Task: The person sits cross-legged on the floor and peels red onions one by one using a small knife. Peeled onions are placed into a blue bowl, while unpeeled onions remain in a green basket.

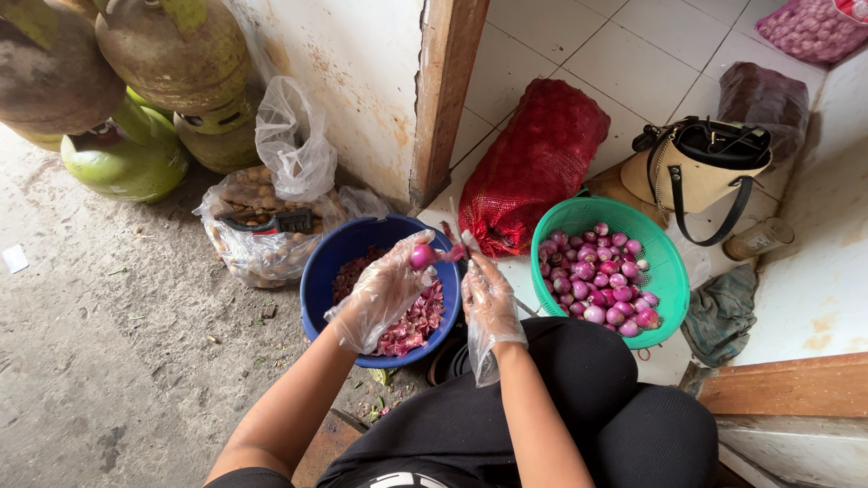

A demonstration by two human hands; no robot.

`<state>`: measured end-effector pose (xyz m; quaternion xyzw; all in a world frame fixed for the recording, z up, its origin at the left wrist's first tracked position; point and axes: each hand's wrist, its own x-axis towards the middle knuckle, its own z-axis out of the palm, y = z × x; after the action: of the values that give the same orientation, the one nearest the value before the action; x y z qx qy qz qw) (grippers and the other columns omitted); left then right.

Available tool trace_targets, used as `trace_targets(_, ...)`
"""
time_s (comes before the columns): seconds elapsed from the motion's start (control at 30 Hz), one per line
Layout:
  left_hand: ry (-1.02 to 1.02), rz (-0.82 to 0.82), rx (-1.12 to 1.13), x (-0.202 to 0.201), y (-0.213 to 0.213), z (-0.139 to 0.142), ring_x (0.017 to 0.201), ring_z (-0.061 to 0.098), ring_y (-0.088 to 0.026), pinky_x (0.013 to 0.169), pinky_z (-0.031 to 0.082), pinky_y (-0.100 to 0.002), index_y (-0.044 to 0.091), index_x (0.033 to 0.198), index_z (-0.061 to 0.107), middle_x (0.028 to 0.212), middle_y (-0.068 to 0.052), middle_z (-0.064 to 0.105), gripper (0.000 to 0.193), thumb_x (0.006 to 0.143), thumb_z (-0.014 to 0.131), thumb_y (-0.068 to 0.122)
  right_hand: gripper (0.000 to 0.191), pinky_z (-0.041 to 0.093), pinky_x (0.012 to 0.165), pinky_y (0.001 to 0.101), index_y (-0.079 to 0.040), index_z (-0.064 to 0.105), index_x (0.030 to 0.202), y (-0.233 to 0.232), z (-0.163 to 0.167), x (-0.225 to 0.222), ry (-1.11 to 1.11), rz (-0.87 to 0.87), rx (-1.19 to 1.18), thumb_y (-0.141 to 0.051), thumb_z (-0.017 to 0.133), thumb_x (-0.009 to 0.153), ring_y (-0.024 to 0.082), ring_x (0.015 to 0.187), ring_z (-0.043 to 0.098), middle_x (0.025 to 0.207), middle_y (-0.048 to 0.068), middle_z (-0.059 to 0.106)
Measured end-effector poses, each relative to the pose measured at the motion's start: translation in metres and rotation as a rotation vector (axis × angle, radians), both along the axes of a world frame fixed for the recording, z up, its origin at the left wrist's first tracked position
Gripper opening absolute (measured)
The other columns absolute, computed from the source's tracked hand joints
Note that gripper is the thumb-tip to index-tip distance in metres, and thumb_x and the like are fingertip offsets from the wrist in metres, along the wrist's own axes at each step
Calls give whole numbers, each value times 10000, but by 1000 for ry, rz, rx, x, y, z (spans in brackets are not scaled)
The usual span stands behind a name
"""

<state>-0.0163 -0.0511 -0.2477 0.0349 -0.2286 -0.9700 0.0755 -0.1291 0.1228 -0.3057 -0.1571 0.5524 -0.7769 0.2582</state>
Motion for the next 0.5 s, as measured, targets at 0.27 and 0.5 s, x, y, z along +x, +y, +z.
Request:
trace_targets(0.27, -99, 46, -120, 12, -11, -2, 866, 684, -141, 787, 592, -248, 80, 1359, 611, 1145, -75, 675, 404, 980, 645, 216, 444, 432, 458, 196, -298, 552, 1429, -10, 29, 10, -129, 191, 109, -140, 522, 1016, 75, 626, 572, 818, 0, 638)
trace_targets(0.5, -136, 64, -142, 10, -22, -22, 863, 649, -113, 862, 586, -283, 99, 1336, 598, 1120, -42, 670, 374, 974, 663, 168, 437, 407, 483, 183, -213, 563, 1491, -23, 7, 10, 10, 320, 144, -115, 519, 1067, 47, 638, 492, 845, -19, 625)
